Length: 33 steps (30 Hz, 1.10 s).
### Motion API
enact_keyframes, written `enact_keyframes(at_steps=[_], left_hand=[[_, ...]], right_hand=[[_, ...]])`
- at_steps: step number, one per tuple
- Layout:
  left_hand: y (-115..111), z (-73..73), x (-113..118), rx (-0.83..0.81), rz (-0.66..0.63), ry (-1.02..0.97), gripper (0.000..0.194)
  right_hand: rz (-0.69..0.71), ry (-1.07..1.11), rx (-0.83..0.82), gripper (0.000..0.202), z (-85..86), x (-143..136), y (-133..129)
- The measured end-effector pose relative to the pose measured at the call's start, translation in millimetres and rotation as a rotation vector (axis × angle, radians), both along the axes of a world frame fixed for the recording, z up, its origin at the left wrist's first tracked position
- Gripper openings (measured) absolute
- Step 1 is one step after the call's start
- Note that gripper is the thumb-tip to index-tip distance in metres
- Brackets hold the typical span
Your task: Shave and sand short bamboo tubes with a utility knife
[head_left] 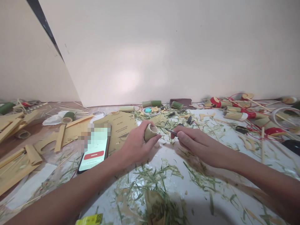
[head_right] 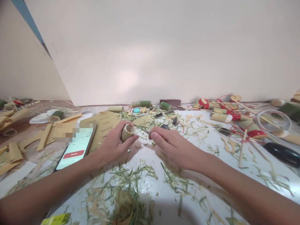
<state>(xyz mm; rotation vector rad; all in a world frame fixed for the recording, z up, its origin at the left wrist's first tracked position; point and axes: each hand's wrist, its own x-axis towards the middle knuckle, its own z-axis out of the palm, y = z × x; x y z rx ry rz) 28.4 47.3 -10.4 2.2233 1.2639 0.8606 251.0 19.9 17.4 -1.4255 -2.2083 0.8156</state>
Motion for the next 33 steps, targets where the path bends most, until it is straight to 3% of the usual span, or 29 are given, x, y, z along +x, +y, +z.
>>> enact_keyframes(at_steps=[15,22,27,33], left_hand=[[-1,-1.1,-2,-0.05,-0.082,-0.005,0.027],[0,-3.3,-3,-0.103,-0.053,0.003,0.042],[2,2.1,-4,-0.016,-0.167,0.061,0.023],[1,4.3,-4,0.019,-0.181,0.182,0.032]], right_hand=[[0.092,-0.082,0.007,0.041,3.6,0,0],[0.194,-0.182,0.083,0.036,3.9,7,1],[0.19,-0.287,0.212,0.035,5.6,12,1],[0.196,-0.286,0.25,0.039,3.4,16,2]])
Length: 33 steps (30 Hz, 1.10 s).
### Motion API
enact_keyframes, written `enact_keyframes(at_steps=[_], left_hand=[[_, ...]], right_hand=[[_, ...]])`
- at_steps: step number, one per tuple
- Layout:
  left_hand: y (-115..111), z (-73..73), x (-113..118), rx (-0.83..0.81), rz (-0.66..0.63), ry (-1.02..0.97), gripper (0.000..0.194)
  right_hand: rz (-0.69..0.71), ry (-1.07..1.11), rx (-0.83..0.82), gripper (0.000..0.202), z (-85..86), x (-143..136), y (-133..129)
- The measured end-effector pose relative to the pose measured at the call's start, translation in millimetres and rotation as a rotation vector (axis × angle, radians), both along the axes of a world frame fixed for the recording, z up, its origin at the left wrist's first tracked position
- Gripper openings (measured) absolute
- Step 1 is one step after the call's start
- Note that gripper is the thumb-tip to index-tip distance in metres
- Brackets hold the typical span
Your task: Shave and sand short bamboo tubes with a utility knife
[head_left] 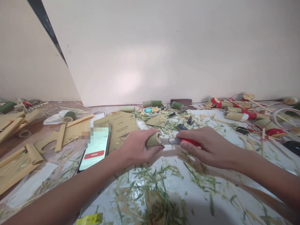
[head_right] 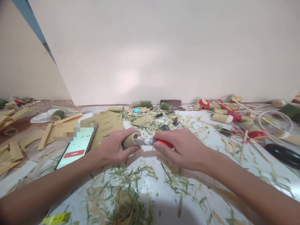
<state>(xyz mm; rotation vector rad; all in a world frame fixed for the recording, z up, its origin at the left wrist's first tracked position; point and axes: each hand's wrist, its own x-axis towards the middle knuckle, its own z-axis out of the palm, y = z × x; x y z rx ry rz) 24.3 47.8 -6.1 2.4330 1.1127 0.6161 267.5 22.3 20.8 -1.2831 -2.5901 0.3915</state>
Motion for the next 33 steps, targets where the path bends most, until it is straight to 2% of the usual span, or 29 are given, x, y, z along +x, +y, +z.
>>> enact_keyframes(at_steps=[4,9,12,25,33], left_hand=[[-2,-0.3,0,0.046,-0.008,0.102,0.029],[-2,0.3,-1,0.056,-0.062,0.16,0.052],[-2,0.6,0,0.058,-0.083,0.169,0.057],[-3,-0.5,0,0.118,-0.105,0.233,0.049],[-4,-2.1,0,0.139,-0.067,0.232,0.046]], right_hand=[[0.0,-0.059,0.006,0.037,-1.3,-3,-2],[0.029,-0.167,0.064,0.033,-4.0,-10,-8],[0.039,-0.172,0.081,0.033,-5.8,-12,-10],[0.063,-0.23,0.127,0.038,-6.7,-16,-14],[0.043,-0.233,0.166,0.036,-8.8,-16,-13]])
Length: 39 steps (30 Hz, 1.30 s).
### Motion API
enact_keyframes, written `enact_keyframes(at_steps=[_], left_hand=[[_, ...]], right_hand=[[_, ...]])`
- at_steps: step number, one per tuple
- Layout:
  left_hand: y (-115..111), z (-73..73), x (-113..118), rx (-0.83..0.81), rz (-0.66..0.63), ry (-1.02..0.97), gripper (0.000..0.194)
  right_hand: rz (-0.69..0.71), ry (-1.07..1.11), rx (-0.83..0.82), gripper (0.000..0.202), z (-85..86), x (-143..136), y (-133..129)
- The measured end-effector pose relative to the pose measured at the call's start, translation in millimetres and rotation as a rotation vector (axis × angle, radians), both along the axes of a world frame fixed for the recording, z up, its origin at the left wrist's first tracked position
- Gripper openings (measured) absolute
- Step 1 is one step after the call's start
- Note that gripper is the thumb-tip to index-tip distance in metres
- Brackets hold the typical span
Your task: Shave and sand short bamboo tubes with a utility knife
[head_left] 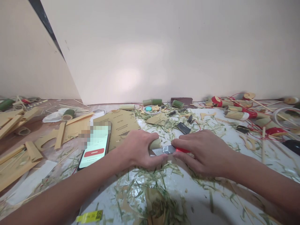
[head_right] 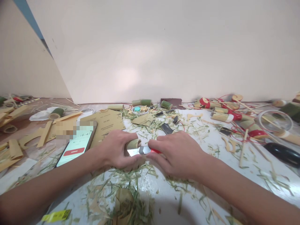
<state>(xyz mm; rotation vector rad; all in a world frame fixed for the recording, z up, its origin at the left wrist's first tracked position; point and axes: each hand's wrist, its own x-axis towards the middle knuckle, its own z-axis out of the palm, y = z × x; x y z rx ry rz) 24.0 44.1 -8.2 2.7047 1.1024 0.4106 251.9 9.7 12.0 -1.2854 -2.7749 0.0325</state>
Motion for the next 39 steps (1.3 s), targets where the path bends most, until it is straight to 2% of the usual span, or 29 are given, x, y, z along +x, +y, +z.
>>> enact_keyframes(at_steps=[13,15,19,21,23,25,29,34,39], left_hand=[[2,2.0,2,0.033,0.156,-0.006,0.048],[1,2.7,2,0.023,0.186,-0.008,0.048],[0,3.4,3,0.017,0.249,-0.011,0.045],[0,3.3,3,0.009,0.236,-0.007,0.044],[0,3.0,3,0.004,0.218,-0.003,0.046],[1,2.4,3,0.012,0.204,-0.008,0.049],[2,1.1,2,0.021,0.143,0.0,0.056],[2,1.0,2,0.016,0.116,0.022,0.061],[1,0.0,1,0.019,0.095,0.024,0.056]], right_hand=[[-0.039,0.062,0.167,0.04,-10.2,0,9],[-0.107,0.074,0.175,0.039,-9.8,1,10],[-0.398,0.101,0.231,0.039,-6.9,12,19],[-0.442,0.139,0.226,0.04,-6.0,18,22],[-0.378,0.178,0.159,0.039,-6.2,19,23],[-0.252,0.189,0.062,0.038,-7.3,17,21],[-0.052,0.114,-0.039,0.037,-8.8,9,13],[-0.013,0.013,0.023,0.038,-5.8,4,7],[0.0,-0.014,0.065,0.039,-3.7,4,6]])
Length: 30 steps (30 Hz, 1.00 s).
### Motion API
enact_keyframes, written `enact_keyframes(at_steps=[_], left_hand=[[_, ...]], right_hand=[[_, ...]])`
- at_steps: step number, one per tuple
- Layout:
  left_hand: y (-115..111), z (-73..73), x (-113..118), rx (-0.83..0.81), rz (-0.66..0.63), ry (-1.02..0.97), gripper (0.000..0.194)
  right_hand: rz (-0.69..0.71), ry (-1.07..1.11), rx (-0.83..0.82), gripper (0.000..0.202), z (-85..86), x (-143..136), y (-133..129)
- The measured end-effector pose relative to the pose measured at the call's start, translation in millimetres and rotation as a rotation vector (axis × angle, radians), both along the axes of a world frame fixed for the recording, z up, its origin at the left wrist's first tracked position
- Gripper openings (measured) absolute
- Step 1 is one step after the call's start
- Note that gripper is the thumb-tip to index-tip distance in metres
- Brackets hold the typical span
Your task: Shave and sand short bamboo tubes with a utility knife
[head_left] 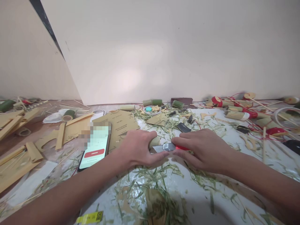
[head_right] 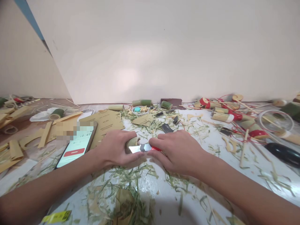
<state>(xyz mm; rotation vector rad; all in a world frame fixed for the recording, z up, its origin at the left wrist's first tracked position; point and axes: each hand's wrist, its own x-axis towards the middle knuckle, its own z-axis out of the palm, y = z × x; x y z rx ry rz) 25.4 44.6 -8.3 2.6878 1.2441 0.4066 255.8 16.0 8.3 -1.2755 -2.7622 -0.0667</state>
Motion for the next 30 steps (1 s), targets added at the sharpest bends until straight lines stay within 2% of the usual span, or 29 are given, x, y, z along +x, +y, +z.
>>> enact_keyframes(at_steps=[6,11,15,17,21,24,27,30], left_hand=[[1,-0.2,-1,0.016,0.024,0.004,0.052],[2,2.2,1,0.05,0.114,0.028,0.055],[1,5.6,4,0.065,0.178,0.028,0.052],[0,6.6,4,0.055,0.185,0.034,0.052],[1,5.0,1,0.029,0.124,0.02,0.055],[2,2.9,0,0.027,0.073,0.009,0.058],[2,2.4,0,0.04,0.053,0.014,0.062],[1,2.9,0,0.038,0.043,0.007,0.063]], right_hand=[[-0.046,0.034,0.009,0.039,-4.0,-3,-2],[-0.185,0.078,0.042,0.039,-7.3,-12,-6],[-0.39,0.109,0.031,0.036,-4.3,-12,-1],[-0.427,0.146,0.031,0.035,-2.1,-9,3],[-0.284,0.221,-0.118,0.031,0.6,-4,7],[-0.149,0.157,-0.208,0.033,0.0,-3,4],[-0.059,0.063,-0.184,0.04,-1.5,-3,1],[-0.025,0.022,-0.124,0.041,-2.8,-4,-1]])
